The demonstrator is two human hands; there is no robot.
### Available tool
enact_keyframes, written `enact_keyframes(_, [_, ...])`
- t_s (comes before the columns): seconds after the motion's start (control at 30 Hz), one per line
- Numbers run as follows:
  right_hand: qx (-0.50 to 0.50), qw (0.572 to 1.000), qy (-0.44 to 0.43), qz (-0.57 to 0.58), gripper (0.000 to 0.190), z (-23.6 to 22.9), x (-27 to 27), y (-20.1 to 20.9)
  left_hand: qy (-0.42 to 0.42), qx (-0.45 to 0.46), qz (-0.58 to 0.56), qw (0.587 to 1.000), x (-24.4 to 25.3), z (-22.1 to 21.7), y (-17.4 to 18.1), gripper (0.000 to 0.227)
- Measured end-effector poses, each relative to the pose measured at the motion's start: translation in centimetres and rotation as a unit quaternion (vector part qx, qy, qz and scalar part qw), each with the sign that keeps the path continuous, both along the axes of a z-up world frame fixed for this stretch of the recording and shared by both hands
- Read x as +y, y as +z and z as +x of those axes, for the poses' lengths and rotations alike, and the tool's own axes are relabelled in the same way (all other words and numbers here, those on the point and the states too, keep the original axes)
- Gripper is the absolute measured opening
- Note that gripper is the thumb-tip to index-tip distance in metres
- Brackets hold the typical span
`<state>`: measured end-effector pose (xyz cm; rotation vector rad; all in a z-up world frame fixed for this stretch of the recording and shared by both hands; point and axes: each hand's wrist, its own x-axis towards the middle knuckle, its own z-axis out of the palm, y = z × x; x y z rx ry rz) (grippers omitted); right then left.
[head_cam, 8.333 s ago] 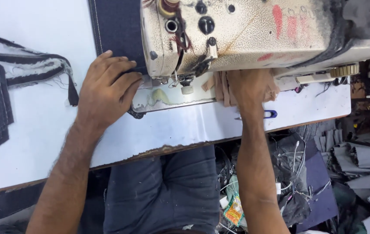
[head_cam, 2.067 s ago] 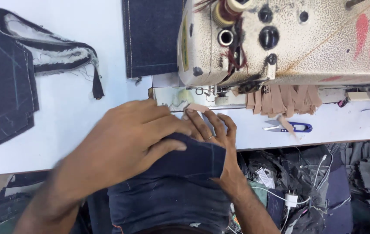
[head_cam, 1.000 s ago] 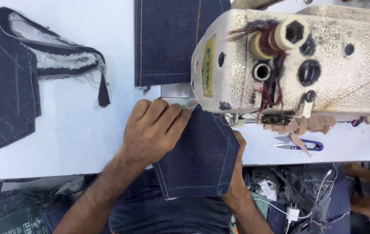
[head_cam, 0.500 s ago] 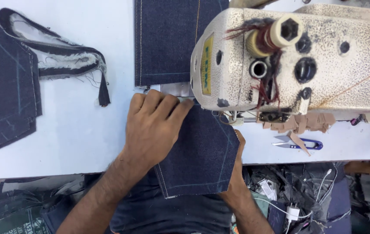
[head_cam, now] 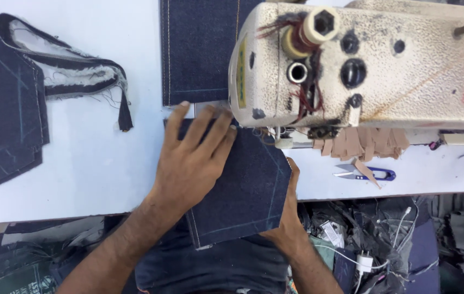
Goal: The person sews dark denim fabric pieces on an industrial sewing machine, guiding the fabric edge under the needle and stitching seams. They trim excess material, reposition and turn the pieces, and align edges to continue stitching along marked lines.
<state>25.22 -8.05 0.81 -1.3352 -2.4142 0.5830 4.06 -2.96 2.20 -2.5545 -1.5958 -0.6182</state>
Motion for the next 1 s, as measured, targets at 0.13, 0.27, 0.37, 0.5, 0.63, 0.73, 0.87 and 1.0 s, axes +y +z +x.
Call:
enact_keyframes(0.13, [0.005,1.0,0.007,-0.005,0.069,0.3,0.2,0.2,-0.039,0.024,-0.009,0.999,-1.1,-0.3,-0.6,0.035])
enact_keyframes(0.27, [0.099,0.994,-0.048,-0.006,0.055,1.1,-0.4,1.3,-0.047,-0.016,-0.026,0.998,-1.4,-0.9,-1.0,0.038])
enact_keyframes(0.37, [0.256,0.946,-0.189,-0.053,0.041,1.5,0.1,1.9,-0.054,-0.026,-0.004,0.998,-1.1,-1.3,-1.7,0.034])
enact_keyframes(0.5, [0.115,0.986,-0.119,0.033,0.034,1.6,2.0,2.4,-0.065,-0.015,0.011,0.998,-0.3,-1.9,-1.7,0.03])
enact_keyframes(0.63, [-0.014,0.995,-0.032,0.089,0.042,-1.6,4.0,2.6,-0.076,-0.071,-0.006,0.995,0.6,-2.3,-1.9,0.034])
enact_keyframes(0.73, [-0.079,0.99,-0.042,0.112,0.044,-2.1,4.1,1.4,-0.074,-0.036,-0.005,0.997,0.7,-2.5,-2.4,0.031])
enact_keyframes(0.87, [-0.095,0.99,-0.055,0.09,0.043,-2.3,4.4,1.4,-0.071,-0.037,0.004,0.997,1.1,-2.7,-2.5,0.03])
enact_keyframes(1.0, [-0.121,0.984,-0.059,0.12,0.044,-2.3,4.8,0.9,-0.068,-0.051,0.004,0.996,1.9,-2.8,-2.4,0.032])
